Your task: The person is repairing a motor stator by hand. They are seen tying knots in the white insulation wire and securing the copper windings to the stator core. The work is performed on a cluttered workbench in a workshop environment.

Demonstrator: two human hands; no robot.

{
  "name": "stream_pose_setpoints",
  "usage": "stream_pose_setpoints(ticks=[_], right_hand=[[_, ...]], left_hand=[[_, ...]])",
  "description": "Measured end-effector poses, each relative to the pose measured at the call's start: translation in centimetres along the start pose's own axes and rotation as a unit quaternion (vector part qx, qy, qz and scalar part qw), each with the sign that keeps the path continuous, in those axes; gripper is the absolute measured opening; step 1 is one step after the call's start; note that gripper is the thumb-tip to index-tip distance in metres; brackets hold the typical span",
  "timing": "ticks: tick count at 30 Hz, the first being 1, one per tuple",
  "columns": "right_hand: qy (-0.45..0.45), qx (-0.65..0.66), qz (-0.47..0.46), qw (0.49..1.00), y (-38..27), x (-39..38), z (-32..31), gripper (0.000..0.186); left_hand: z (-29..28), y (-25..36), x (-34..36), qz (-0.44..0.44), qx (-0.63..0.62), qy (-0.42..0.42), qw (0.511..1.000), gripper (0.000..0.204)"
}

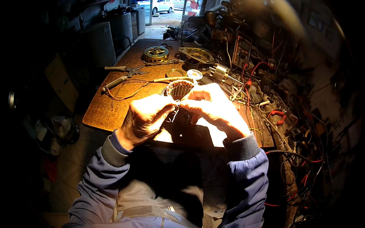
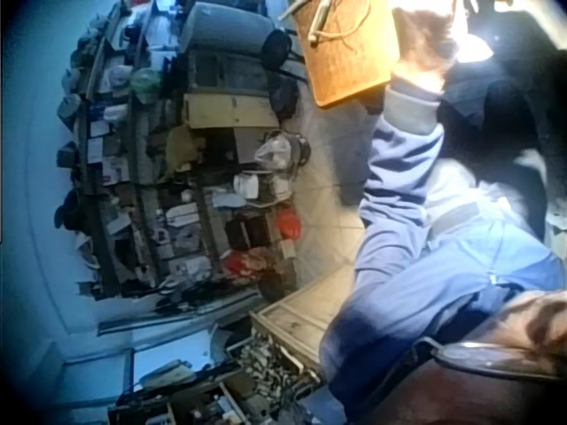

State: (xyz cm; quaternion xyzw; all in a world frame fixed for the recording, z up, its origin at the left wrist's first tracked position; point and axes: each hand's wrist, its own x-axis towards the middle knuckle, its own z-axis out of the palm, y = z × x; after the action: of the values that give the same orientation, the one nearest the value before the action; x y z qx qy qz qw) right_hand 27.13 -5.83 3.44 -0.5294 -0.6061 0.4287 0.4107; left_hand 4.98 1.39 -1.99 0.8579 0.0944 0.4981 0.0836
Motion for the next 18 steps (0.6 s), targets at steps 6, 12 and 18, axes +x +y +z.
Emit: stream_pose_setpoints(ticks=[6, 12, 18], right_hand=[[0.007, -0.011, -0.011, 1.000, 0.3, 0.0, -0.1, 0.024], [0.006, 0.005, -0.017, 1.000, -0.1, -0.2, 0.0, 0.024], [0.004, 0.007, -0.023, 1.000, 0.2, 0.0, 0.1, 0.024]], left_hand=[[0.3, 0.9, -0.2, -0.015, 0.080, 0.017, 0.997, 0.018], [0.4, 0.8, 0.1, 0.007, 0.051, 0.028, 0.998, 0.018], [0.5, 1.7, 0.4, -0.071, 0.035, 0.025, 0.997, 0.015]])
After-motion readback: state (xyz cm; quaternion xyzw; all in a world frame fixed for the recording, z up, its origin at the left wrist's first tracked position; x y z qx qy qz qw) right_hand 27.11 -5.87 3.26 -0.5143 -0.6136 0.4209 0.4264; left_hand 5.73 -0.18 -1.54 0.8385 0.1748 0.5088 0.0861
